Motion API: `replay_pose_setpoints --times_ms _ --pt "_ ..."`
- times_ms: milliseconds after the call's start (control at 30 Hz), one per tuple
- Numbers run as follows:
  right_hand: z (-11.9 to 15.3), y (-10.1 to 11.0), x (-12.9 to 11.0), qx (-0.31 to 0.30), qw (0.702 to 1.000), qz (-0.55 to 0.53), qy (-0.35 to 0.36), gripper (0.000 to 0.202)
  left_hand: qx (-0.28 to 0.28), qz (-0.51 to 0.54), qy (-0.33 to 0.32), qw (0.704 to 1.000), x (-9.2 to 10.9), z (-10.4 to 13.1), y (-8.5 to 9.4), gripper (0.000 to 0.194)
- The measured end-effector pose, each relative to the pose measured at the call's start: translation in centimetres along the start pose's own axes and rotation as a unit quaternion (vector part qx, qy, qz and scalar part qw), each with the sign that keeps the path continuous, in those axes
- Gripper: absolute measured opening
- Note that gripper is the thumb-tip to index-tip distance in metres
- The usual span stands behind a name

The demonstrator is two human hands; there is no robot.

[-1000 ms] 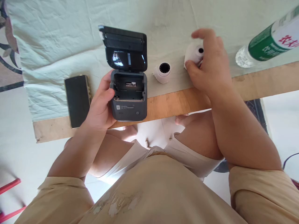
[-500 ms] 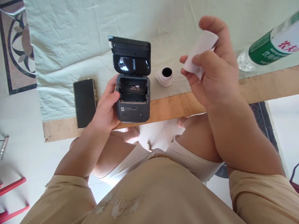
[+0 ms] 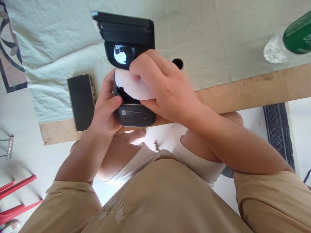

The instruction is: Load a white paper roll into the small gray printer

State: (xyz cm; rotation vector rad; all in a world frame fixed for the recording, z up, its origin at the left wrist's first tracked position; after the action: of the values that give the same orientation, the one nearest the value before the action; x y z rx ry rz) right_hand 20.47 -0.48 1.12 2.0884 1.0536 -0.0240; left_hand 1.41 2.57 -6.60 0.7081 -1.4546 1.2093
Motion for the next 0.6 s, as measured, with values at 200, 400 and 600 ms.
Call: replay_pose_setpoints --times_ms 200,400,600 --pt "0.1 -0.5 0.6 -0.021 0.999 0.036 0.026 0.024 -0.006 0.031 0.053 0.998 1.3 0.6 -0.8 0.062" --pt "0.4 0.8 -0.5 -0.013 0.997 0.027 0.076 0.018 -0.029 0.105 0.056 0.992 2.1 1.3 -1.6 0.043" --pt "1.6 0.2 -2.1 -0.068 0.991 -0.039 0.110 0.010 -0.094 0.050 0.022 0.994 1.1 0.7 -1.1 0.080"
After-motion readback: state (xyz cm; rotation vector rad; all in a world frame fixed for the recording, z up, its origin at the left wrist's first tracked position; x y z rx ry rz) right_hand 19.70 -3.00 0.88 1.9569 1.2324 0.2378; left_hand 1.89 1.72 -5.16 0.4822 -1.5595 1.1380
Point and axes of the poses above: each hand's wrist, its own z-axis away from the middle knuckle, its own y-axis out of the back of the hand, x = y × z, the point moved 3 cm from there along -z, towards the middle knuckle, and after that the axes turned 5 degrees about y, right-handed, at the moved point
